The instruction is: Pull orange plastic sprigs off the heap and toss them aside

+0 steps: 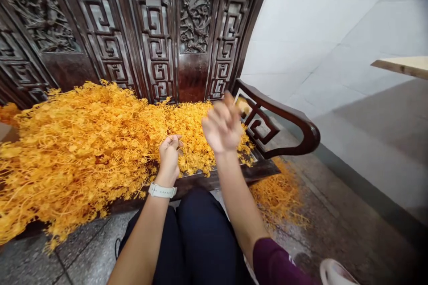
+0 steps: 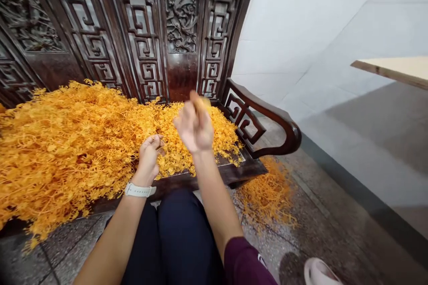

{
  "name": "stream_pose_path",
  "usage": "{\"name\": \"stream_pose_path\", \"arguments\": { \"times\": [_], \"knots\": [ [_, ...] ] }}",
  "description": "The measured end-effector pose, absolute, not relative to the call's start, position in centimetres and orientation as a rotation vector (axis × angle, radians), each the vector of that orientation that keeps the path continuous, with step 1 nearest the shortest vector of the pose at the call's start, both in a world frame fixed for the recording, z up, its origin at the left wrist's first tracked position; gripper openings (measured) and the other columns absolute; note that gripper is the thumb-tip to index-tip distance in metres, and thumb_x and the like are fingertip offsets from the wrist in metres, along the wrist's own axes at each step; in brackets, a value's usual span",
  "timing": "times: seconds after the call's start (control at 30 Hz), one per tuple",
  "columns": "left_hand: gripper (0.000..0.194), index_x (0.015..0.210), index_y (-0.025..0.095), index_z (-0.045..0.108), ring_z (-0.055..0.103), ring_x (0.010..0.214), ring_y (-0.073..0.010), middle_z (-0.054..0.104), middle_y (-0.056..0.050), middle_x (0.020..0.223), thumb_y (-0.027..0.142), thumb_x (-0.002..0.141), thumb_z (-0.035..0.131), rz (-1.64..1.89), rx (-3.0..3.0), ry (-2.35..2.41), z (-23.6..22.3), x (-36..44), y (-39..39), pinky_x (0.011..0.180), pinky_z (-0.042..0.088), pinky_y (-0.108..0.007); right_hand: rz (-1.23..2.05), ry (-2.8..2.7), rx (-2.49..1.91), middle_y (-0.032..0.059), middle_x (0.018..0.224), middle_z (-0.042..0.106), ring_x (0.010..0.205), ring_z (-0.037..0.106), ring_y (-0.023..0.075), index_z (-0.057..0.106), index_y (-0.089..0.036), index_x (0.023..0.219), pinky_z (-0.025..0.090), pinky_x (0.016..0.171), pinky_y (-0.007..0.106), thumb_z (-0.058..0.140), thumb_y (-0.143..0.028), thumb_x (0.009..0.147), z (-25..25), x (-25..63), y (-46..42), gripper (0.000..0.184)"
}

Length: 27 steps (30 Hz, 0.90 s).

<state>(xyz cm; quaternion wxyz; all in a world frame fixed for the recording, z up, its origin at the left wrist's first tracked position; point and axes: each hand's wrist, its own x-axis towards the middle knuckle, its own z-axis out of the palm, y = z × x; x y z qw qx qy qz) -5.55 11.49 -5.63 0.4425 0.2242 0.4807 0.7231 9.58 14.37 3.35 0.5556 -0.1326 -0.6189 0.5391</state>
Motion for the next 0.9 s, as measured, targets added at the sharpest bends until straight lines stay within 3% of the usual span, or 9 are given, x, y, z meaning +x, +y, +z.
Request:
{"name": "stream_pose_path", "arguments": {
  "times": [0.23,0.33,0.4,0.47,0.57,0.7,0.9],
  "knots": [
    [0.022,0.086,0.016,0.066,0.045,0.054,-0.0077,0.059,0.002,0.071,0.034,0.087,0.077,1.8,0.585,1.249,-5.5,-5.8,11.3,0.05,0.034,-0.02,1.376,-0.957,-0.569,-0.0018,0.068,0.055,0.058,0.046,0.0124,0.069,-0.022,0.094,0.041,0.054,0.027,0.065,-0.038,0.088,-3.3,3.2,14.4,0.017],
    [0.017,0.091,0.016,0.067,0.039,0.05,-0.0056,0.063,0.001,0.076,0.032,0.094,0.073,1.821,0.655,1.224,-5.1,-6.4,11.4,0.05,0.034,-0.019,1.226,-0.989,-0.652,0.0025,0.091,0.066,0.08,0.06,0.0151,0.071,-0.024,0.101,0.051,0.073,0.031,0.068,-0.034,0.089,-6.0,3.2,13.8,0.017],
    [0.014,0.093,0.016,0.067,0.036,0.049,-0.0045,0.064,0.0,0.078,0.029,0.098,0.069,1.81,0.652,1.181,-5.0,-6.8,11.7,0.05,0.034,-0.018,1.164,-1.117,-0.692,0.0048,0.108,0.07,0.099,0.064,0.0183,0.071,-0.025,0.11,0.052,0.089,0.035,0.072,-0.038,0.09,-7.5,4.4,13.3,0.024],
    [0.013,0.093,0.016,0.067,0.034,0.048,-0.0034,0.064,0.0,0.081,0.027,0.1,0.068,1.766,0.616,1.13,-4.8,-6.9,12.1,0.049,0.031,-0.018,1.179,-1.199,-0.726,0.0058,0.115,0.071,0.107,0.065,0.0206,0.071,-0.025,0.117,0.051,0.094,0.037,0.077,-0.043,0.089,-8.8,5.7,12.7,0.034],
    [0.014,0.093,0.018,0.066,0.029,0.046,-0.0024,0.065,0.001,0.086,0.029,0.099,0.071,1.706,0.584,1.121,-4.6,-6.5,12.7,0.047,0.03,-0.018,1.194,-1.177,-0.809,0.0037,0.1,0.073,0.089,0.064,0.0191,0.072,-0.023,0.111,0.053,0.081,0.035,0.08,-0.049,0.086,-10.2,7.0,12.1,0.036],
    [0.013,0.095,0.02,0.064,0.027,0.045,-0.0031,0.063,0.003,0.085,0.03,0.099,0.072,1.717,0.568,1.179,-4.4,-5.7,13.2,0.047,0.033,-0.019,1.147,-1.088,-0.844,-0.0006,0.077,0.065,0.062,0.05,0.0136,0.074,-0.023,0.097,0.042,0.06,0.03,0.076,-0.05,0.09,-10.7,7.6,12.1,0.028],
    [0.015,0.087,0.021,0.061,0.021,0.044,-0.0049,0.052,0.006,0.073,0.015,0.1,0.064,1.781,0.485,1.226,-4.5,-6.4,13.2,0.044,0.029,-0.019,0.972,-1.265,-0.708,0.0027,0.085,0.069,0.078,0.061,0.018,0.073,-0.023,0.091,0.05,0.074,0.036,0.072,-0.044,0.096,-9.7,8.0,11.1,0.022]
  ]
}}
